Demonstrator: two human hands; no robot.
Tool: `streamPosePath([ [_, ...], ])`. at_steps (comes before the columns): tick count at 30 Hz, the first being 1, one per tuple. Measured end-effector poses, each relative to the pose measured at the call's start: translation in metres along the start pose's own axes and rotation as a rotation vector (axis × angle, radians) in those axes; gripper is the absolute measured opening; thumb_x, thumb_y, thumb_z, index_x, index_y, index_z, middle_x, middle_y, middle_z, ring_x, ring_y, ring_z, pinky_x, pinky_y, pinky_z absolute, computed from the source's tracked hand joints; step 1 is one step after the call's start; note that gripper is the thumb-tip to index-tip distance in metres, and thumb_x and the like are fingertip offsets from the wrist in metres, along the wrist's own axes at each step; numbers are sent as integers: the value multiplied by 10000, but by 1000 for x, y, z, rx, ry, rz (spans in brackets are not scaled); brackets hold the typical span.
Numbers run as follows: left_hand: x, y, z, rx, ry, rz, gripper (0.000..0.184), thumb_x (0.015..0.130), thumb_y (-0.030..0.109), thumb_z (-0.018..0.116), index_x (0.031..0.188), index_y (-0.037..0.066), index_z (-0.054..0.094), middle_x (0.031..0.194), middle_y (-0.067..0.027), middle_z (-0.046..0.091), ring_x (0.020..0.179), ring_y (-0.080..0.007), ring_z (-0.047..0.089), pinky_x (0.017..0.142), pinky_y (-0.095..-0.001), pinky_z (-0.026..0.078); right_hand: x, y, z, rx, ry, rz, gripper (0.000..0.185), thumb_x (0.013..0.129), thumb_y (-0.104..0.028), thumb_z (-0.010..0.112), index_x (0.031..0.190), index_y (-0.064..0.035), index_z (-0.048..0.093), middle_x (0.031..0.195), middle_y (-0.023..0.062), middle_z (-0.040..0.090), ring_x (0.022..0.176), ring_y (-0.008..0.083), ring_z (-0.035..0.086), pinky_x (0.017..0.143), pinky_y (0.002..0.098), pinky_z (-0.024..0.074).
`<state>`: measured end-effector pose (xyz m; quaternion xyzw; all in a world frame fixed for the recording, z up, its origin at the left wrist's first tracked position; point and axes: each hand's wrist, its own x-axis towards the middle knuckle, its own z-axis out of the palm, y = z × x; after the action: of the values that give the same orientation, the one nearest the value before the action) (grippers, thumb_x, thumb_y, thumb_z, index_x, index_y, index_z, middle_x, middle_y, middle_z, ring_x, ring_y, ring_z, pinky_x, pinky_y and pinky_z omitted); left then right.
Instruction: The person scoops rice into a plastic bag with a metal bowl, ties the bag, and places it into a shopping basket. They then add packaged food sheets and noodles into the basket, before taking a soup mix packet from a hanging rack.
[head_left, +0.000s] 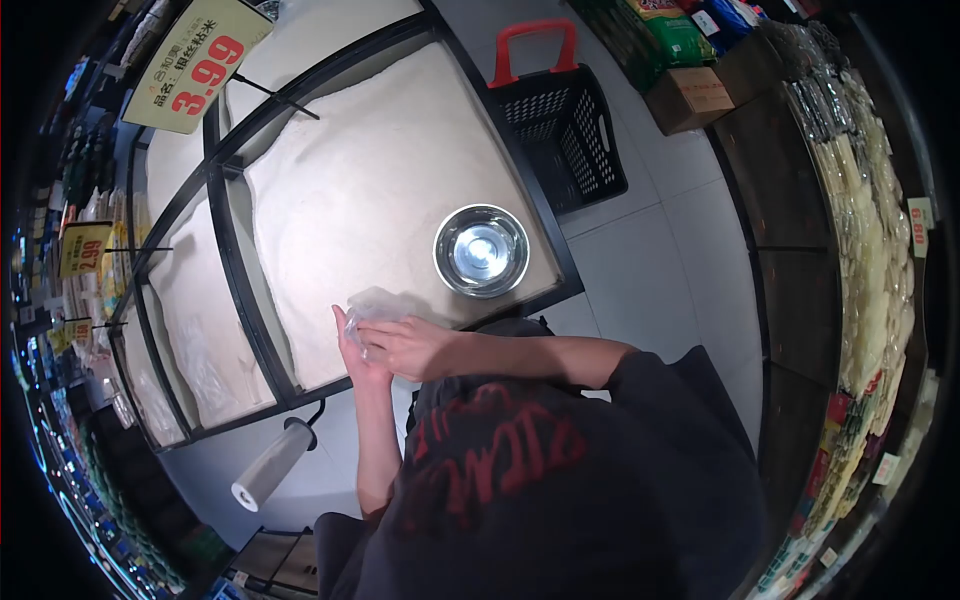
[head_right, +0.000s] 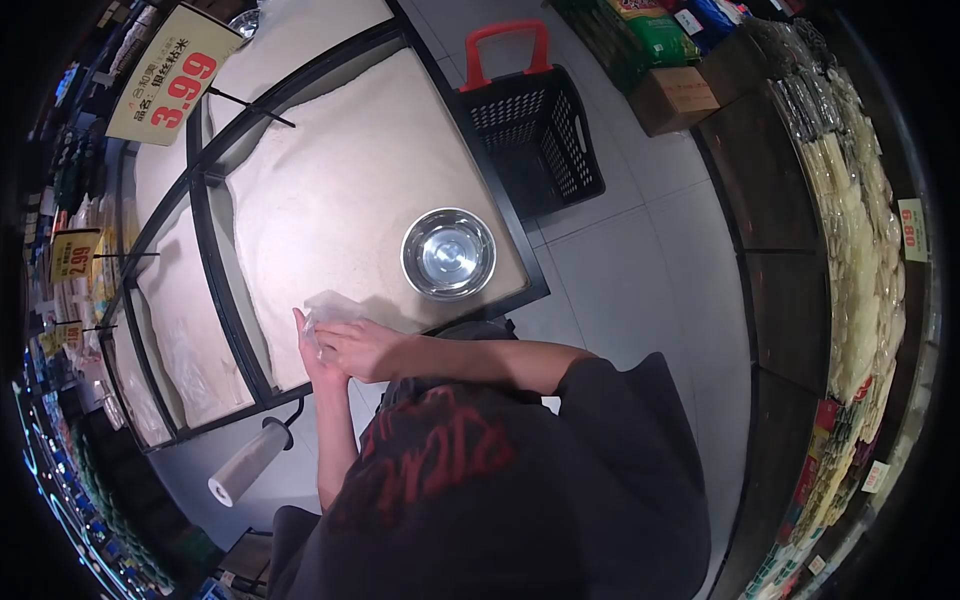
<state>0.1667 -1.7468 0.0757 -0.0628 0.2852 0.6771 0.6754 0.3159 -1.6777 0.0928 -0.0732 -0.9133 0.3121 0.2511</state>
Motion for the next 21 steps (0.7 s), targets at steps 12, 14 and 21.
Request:
streamPosePath([
  [12,5,-55,81,-6,-189,88,434,1055,399,408,1286,53,532,1292,-192,563,1251,-294,525,1062,-421,425,-3,12,-48,42,537,-53,384,810,-230,744,1177,-130,691,1325,124,615,1347,321,495,1113,447,414],
  [14,6,-67,95,28,-120,32,464,1056,381,396,1363,43,475,1377,-211,504,1317,-317,471,1103,-433,388,-5,28,-27,24,567,37,386,808,-217,741,1177,-114,689,1216,105,657,1255,314,558,1063,432,449],
  [21,13,-69,118,122,-279,-91,833,993,558,411,1587,43,135,1610,-277,175,1495,-429,181,1219,-557,161,-22,29,-57,50,518,321,335,839,-143,666,1155,-31,676,946,81,669,952,260,650,833,409,507],
])
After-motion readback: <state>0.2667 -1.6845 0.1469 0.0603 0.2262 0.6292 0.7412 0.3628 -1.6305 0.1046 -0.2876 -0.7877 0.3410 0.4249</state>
